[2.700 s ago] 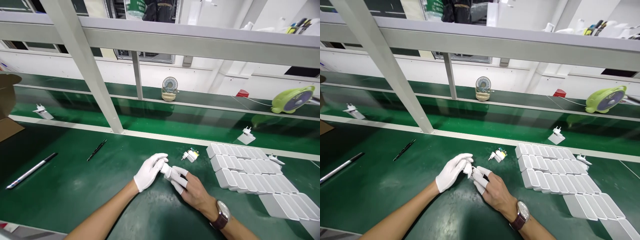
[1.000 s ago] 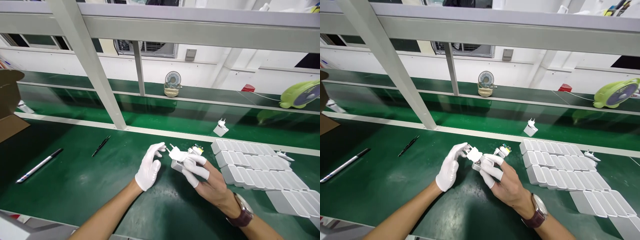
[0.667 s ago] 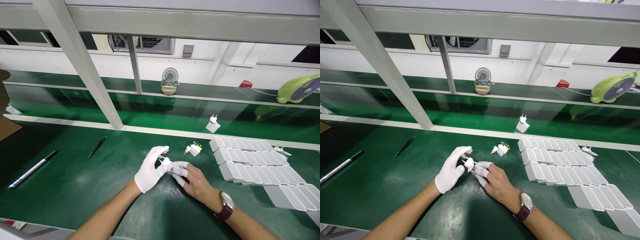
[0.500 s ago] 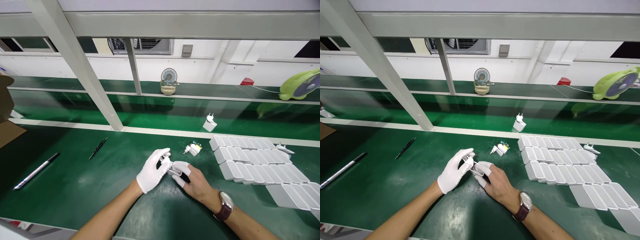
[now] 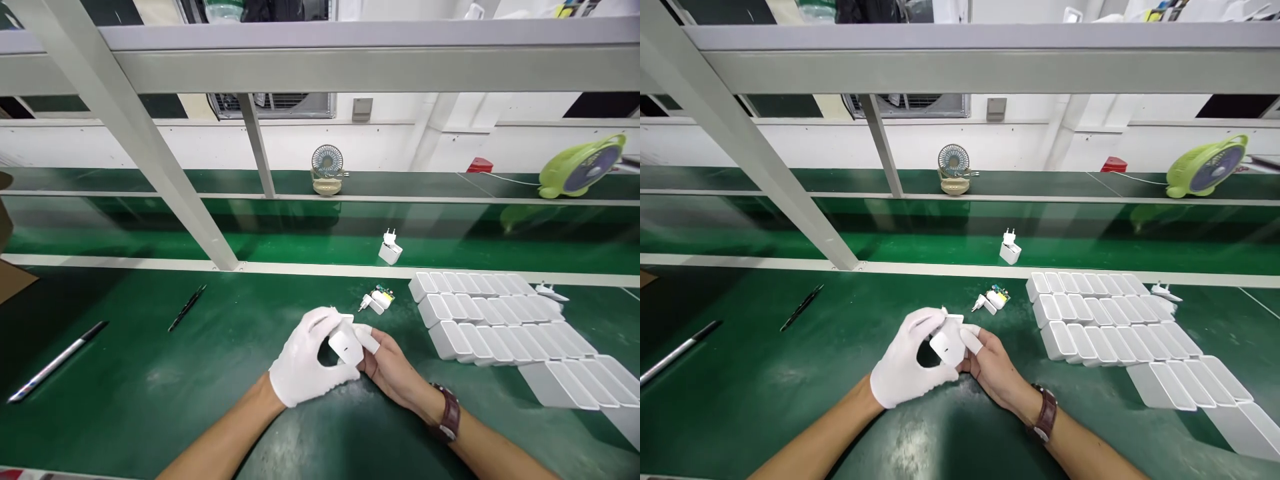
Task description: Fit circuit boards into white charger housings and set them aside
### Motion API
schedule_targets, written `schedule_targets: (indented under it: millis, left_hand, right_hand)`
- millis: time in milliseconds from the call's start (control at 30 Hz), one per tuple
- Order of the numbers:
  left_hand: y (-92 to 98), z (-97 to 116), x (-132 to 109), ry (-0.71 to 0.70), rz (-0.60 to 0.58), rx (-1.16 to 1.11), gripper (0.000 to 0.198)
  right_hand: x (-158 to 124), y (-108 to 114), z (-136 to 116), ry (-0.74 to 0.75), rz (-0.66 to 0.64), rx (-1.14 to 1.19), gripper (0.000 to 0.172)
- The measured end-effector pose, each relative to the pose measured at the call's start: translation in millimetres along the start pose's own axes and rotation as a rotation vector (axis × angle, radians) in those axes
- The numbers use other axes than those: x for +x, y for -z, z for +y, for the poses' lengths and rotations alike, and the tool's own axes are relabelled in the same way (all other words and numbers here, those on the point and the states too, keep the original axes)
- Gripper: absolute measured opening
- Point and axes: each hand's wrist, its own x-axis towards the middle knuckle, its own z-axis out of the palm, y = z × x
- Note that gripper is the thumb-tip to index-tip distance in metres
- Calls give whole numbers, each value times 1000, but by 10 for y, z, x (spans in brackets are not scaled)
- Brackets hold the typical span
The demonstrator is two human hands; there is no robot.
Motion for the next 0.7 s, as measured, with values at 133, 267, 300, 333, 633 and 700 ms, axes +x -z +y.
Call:
schedule_targets:
  millis: [133, 267, 300, 333, 633, 700]
  left_hand:
    - [-56, 52, -1, -43, 11, 5, 75]
    - [-42, 44, -1, -59, 36, 0, 73]
    - [-34, 43, 0, -57, 34, -2, 73]
    - [-26, 42, 0, -52, 29, -3, 73]
    - [-21, 31, -9, -42, 13, -23, 74]
    - [-2, 45, -2, -17, 3, -34, 73]
  right_hand:
    - [-32, -61, 7, -74, -38, 58, 44]
    - [-35, -71, 42, -113, -38, 150, 38]
    - [-34, -69, 50, -117, -37, 166, 36]
    - [-32, -66, 57, -119, -36, 182, 35]
    - [-27, -74, 51, -127, -58, 274, 32]
    - [-26, -81, 42, -125, -49, 257, 35]
